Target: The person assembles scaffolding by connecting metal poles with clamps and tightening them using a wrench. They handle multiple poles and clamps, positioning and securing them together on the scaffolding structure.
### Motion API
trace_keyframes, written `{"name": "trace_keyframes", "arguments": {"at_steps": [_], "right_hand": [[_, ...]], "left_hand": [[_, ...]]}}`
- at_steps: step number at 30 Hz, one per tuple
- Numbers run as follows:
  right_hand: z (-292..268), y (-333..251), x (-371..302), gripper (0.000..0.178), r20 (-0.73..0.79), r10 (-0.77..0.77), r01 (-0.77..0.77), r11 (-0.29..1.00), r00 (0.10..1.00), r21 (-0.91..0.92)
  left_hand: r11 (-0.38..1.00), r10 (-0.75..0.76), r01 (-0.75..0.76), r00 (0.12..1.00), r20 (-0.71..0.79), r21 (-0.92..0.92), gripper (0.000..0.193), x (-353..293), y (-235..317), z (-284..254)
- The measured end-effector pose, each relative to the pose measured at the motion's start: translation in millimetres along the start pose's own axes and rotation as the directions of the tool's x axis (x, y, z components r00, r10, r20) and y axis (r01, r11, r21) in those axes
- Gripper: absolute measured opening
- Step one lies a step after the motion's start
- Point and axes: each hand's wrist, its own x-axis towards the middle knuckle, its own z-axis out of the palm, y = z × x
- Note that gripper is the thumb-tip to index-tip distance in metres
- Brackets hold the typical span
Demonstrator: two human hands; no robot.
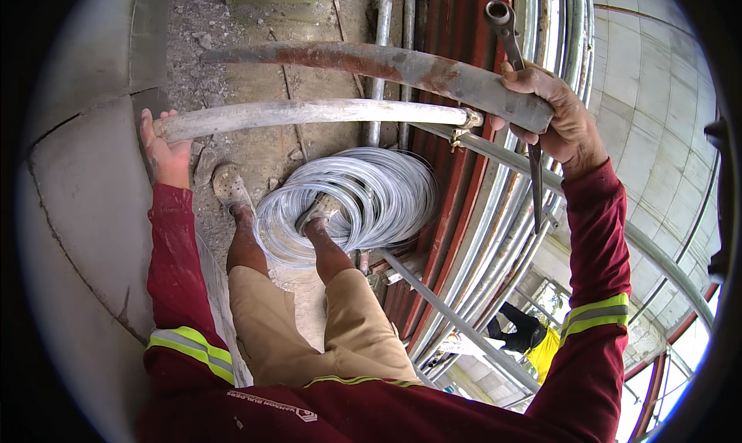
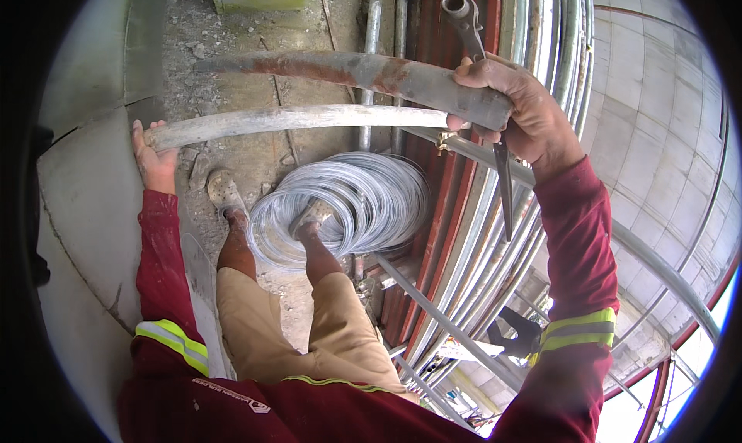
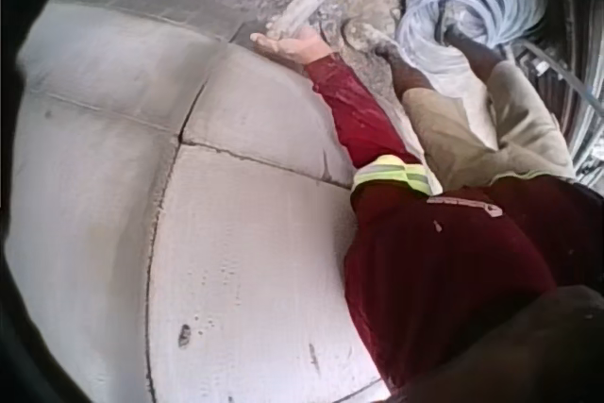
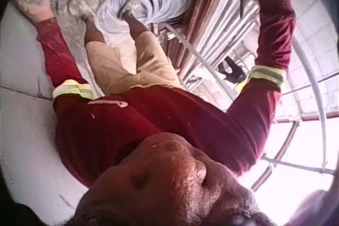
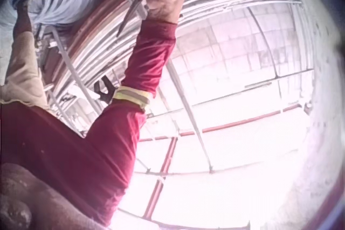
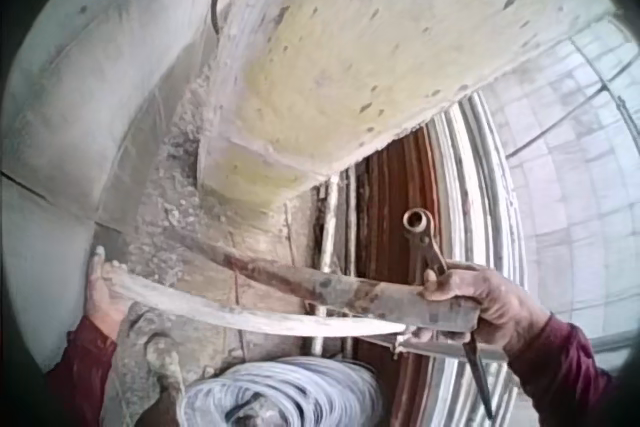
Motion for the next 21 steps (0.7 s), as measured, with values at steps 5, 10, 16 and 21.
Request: {"name": "trace_keyframes", "arguments": {"at_steps": [5,10,16,21], "right_hand": [[-1,-7,-4,0.027,-0.024,0.007,-0.006,0.999,1.0,0.041],[29,-10,-20,0.031,-0.042,-0.038,0.037,0.999,0.998,-0.01],[67,37,-61,0.038,-0.106,0.03,-0.021,0.996,0.994,0.087],[98,82,-87,0.026,-0.074,0.047,-0.024,0.957,0.996,0.288]], "left_hand": [[0.998,-0.057,0.057,0.998,-0.018,0.0,0.053,-13,-11,6],[1.0,0.015,-0.013,0.996,0.093,-0.022,0.052,-39,-3,-4],[0.98,-0.114,0.092,0.986,0.119,0.174,0.093,-70,12,-2],[0.941,-0.222,0.156,0.954,0.201,0.301,0.131,-94,26,-2]]}}
